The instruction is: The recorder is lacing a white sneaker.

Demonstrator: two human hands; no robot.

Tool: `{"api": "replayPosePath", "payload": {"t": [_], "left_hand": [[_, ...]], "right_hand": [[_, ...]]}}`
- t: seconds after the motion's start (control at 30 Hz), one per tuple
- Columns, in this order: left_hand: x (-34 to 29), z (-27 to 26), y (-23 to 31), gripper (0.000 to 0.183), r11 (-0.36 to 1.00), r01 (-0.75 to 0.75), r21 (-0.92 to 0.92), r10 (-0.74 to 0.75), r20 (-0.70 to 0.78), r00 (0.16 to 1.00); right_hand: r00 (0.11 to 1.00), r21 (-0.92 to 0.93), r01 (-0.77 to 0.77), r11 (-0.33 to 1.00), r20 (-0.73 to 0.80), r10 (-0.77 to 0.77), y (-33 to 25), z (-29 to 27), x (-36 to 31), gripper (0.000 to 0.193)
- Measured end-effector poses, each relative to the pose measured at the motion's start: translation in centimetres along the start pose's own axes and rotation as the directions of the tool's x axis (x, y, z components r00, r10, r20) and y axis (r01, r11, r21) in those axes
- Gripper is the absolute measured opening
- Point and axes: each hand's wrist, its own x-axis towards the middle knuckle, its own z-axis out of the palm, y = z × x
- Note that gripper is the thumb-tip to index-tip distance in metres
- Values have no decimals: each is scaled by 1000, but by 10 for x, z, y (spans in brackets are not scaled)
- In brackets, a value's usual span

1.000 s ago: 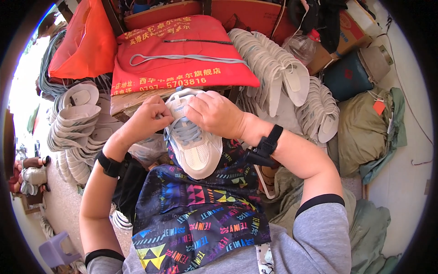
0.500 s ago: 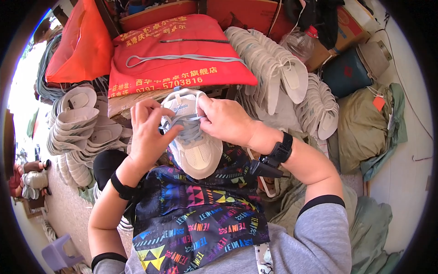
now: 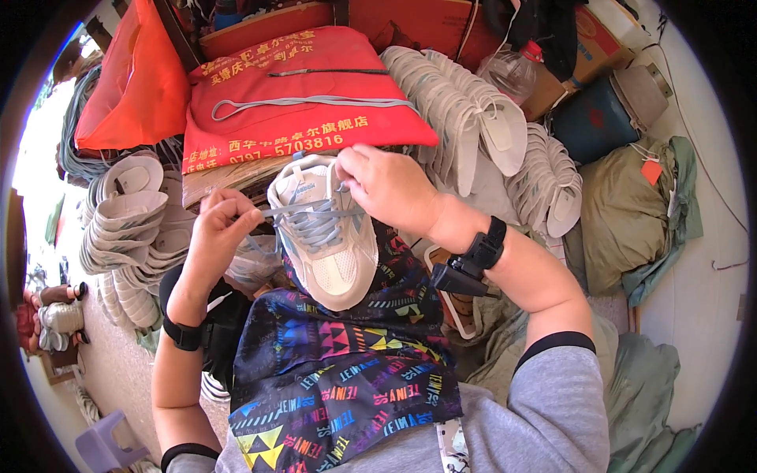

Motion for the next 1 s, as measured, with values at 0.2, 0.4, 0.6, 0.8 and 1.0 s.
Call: {"api": "replayPosePath", "payload": {"t": [0.2,0.4,0.6,0.8,1.0], "left_hand": [[4,18,-2,11,997,-30,66,37,-113,993],[21,25,20,11,973,-160,169,188,-164,968],[24,34,22,17,942,-173,287,176,15,984],[23,43,15,12,967,-190,170,191,9,982],[21,44,33,12,956,-274,106,285,-113,952]], "right_hand": [[955,-136,293,946,2,-296,3,-4,23,24],[910,-139,251,958,372,-184,18,-16,41,34],[810,-72,178,981,576,-105,13,-24,61,25],[795,-70,-53,996,601,84,16,-2,61,22],[938,83,-208,975,298,175,21,23,47,13]]}}
